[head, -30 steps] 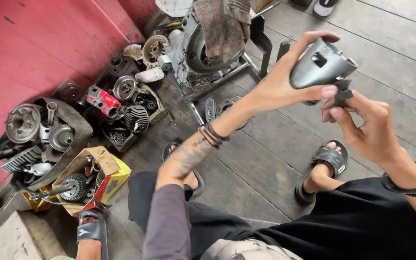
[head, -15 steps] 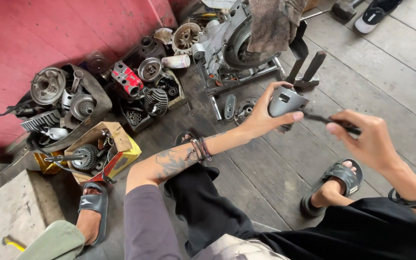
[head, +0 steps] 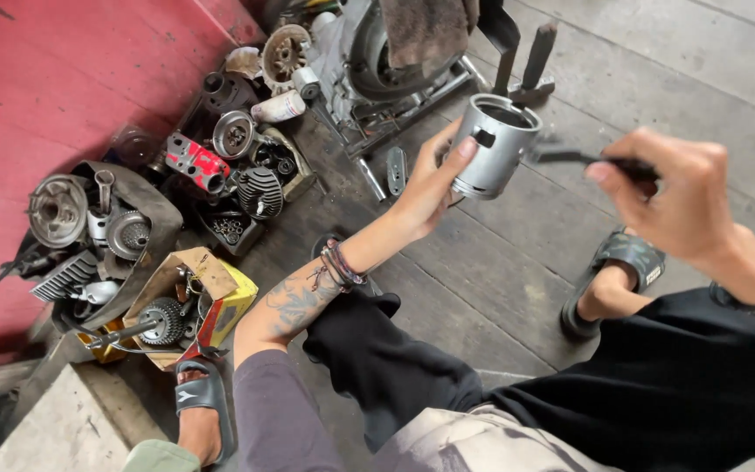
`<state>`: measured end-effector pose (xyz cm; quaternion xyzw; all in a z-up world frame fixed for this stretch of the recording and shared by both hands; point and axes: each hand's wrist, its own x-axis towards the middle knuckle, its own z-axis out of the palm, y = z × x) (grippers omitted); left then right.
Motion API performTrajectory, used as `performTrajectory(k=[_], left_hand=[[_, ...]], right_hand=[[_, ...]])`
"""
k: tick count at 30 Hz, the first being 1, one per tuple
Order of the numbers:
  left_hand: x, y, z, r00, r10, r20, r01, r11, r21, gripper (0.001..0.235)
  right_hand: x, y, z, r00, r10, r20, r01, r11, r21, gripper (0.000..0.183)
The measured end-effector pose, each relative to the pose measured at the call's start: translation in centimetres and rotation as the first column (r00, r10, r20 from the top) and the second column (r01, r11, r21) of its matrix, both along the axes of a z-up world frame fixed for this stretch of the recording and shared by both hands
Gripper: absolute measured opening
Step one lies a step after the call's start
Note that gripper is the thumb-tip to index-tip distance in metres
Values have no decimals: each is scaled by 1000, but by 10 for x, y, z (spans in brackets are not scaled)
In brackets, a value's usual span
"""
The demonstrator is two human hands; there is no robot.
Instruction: Cleaning a motorcycle piston using a wire brush to remove dirt and carbon buildup.
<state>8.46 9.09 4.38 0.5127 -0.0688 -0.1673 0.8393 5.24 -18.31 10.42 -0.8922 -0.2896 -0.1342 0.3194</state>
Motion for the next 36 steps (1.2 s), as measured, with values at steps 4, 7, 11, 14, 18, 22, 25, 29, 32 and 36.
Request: performTrajectory(k=[4,7,11,14,18,22,25,29,32,36], left_hand=[[-2,-3,1,993,-34,109,44,994,-96,87],[-2,-8,22,965,-121,231,158,976,-149,65],[-1,-12,10,950,-160,267,199,972,-126,69],[-3,-17,14,960,-166,226,195,975,-111,69],[-1,-14,11,975,-139,172,149,988,-46,83],[-5,-14,13,934,-281,220,278,959,46,86],[-7,-15,10,872,-207,444,155,976,152,71],[-3,-10,5,899,-176,402,134,982,131,83],[-2,-14,0,875,-198,442,104,968,228,82],[-5,-18,14,904,-350,245,392,907,-156,73]], right_hand=[[-2,4,9,993,80,87,-80,997,-6,11],[-10,21,15,987,120,110,-114,992,-61,17],[1,-1,4,994,34,106,-34,999,0,12],[-9,6,9,995,15,102,-19,999,35,15],[-12,10,10,995,87,57,-84,995,-55,16],[-8,-11,17,996,-69,51,70,997,-35,23],[-12,-7,18,996,85,8,-84,995,-45,19],[-22,9,31,987,142,74,-131,982,-133,23],[-17,2,29,989,143,41,-142,989,-41,22],[-8,-10,17,997,7,78,-4,999,-39,41]])
